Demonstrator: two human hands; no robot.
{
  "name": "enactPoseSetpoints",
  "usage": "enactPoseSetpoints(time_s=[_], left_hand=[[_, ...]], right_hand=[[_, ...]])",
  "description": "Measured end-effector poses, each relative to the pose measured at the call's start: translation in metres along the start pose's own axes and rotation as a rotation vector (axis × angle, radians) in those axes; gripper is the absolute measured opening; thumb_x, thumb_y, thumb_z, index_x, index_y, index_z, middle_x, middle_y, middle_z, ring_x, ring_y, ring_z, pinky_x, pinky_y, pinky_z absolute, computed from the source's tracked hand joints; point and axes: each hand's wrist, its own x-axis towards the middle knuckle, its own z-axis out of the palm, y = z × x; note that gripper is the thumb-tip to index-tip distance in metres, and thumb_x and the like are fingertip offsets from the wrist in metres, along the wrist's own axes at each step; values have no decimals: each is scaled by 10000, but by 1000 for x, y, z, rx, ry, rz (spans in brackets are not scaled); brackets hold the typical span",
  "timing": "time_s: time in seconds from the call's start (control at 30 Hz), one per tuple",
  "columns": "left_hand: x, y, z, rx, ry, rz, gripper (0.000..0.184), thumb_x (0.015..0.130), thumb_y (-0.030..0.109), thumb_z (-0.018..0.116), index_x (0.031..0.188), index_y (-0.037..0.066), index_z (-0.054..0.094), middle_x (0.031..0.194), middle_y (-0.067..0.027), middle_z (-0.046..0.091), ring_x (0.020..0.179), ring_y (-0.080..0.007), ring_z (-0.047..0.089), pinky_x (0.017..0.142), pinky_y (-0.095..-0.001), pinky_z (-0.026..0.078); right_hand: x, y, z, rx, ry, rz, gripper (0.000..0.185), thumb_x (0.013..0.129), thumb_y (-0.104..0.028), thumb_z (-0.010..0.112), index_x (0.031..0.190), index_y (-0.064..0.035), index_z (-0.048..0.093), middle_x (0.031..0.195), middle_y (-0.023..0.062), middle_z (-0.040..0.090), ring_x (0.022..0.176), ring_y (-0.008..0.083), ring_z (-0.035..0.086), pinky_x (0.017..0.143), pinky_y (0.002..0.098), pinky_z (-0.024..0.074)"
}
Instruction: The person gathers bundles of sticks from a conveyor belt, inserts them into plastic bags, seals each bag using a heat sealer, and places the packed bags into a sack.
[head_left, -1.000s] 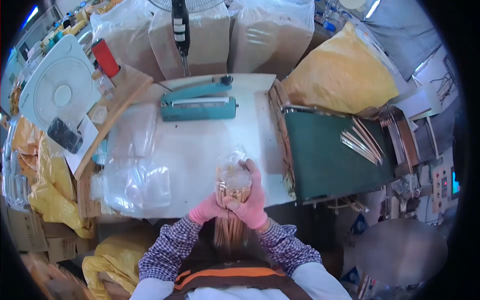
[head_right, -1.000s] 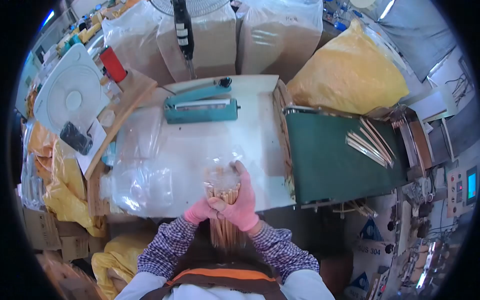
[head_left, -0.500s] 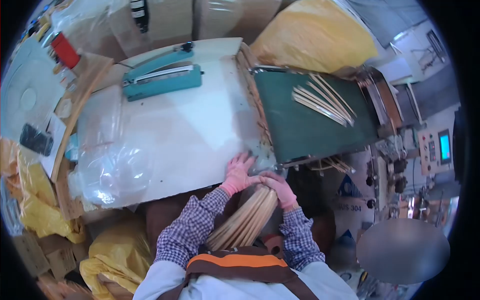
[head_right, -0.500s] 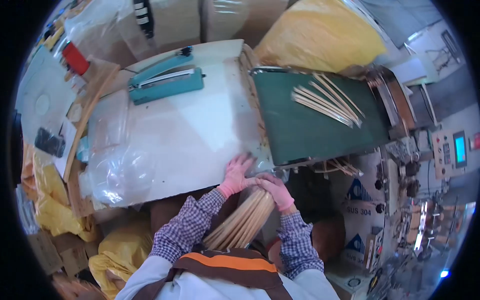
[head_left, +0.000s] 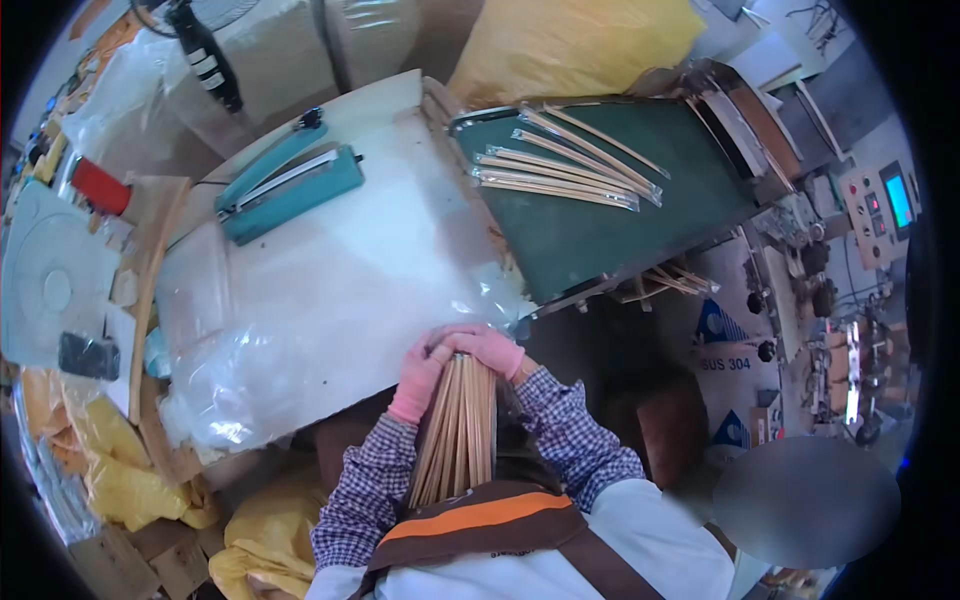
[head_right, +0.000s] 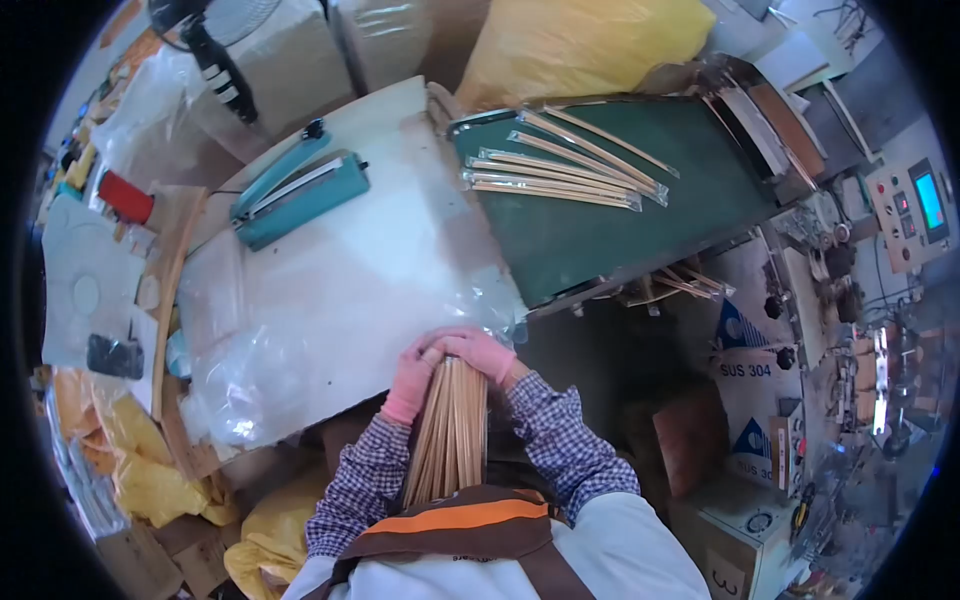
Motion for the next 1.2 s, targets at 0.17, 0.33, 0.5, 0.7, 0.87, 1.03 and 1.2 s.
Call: enactPoseSetpoints(time_s=[0.17,0.33,0.5,0.7,0.87,1.03,1.2], left_hand=[[-3,16,-96,-272,357,-83,223,886,156,552,1028,-2,621,782,-14,582,673,-71,533,615,-197,435],[5,31,-181,-79,814,-26,165,870,160,566,825,21,642,583,20,489,482,-58,433,421,-225,356],[2,-12,-213,-66,797,-139,177,858,173,586,853,0,621,641,-16,522,504,-88,480,406,-251,378],[-26,-13,-219,1120,906,225,338,776,109,615,1093,12,550,997,-166,557,849,-258,563,742,-410,458],[-34,99,-184,1339,624,476,355,703,84,630,1046,35,551,1100,-157,533,1053,-320,502,899,-419,410],[-18,67,-145,1146,231,575,345,729,25,575,1073,50,562,1135,-132,546,1068,-332,515,891,-392,445],[-7,52,-105,864,-152,675,367,724,5,555,1090,33,564,1165,-151,542,1055,-331,538,916,-379,446]], right_hand=[[33,-55,77,-25,-225,-74,334,855,-162,543,1147,-6,583,987,75,632,888,136,572,817,266,449],[47,-48,91,-133,-280,4,500,831,-155,560,1304,-30,456,953,109,637,857,155,609,787,271,473],[85,-6,101,-581,-121,-135,484,826,-144,551,1292,-37,481,1017,120,625,929,165,590,838,262,456],[93,-9,104,-350,-257,182,436,821,-125,544,1248,-40,535,1103,84,607,988,164,552,885,254,429],[98,3,103,-248,-262,254,426,808,-122,549,1228,-52,560,1078,83,613,959,162,550,881,274,427],[101,7,105,-417,-263,153,364,820,-202,538,1154,-75,609,1070,133,627,998,229,571,915,303,411],[123,58,93,-930,-332,-352,331,820,-266,546,1058,-57,642,1044,162,630,1018,258,574,914,335,417]])
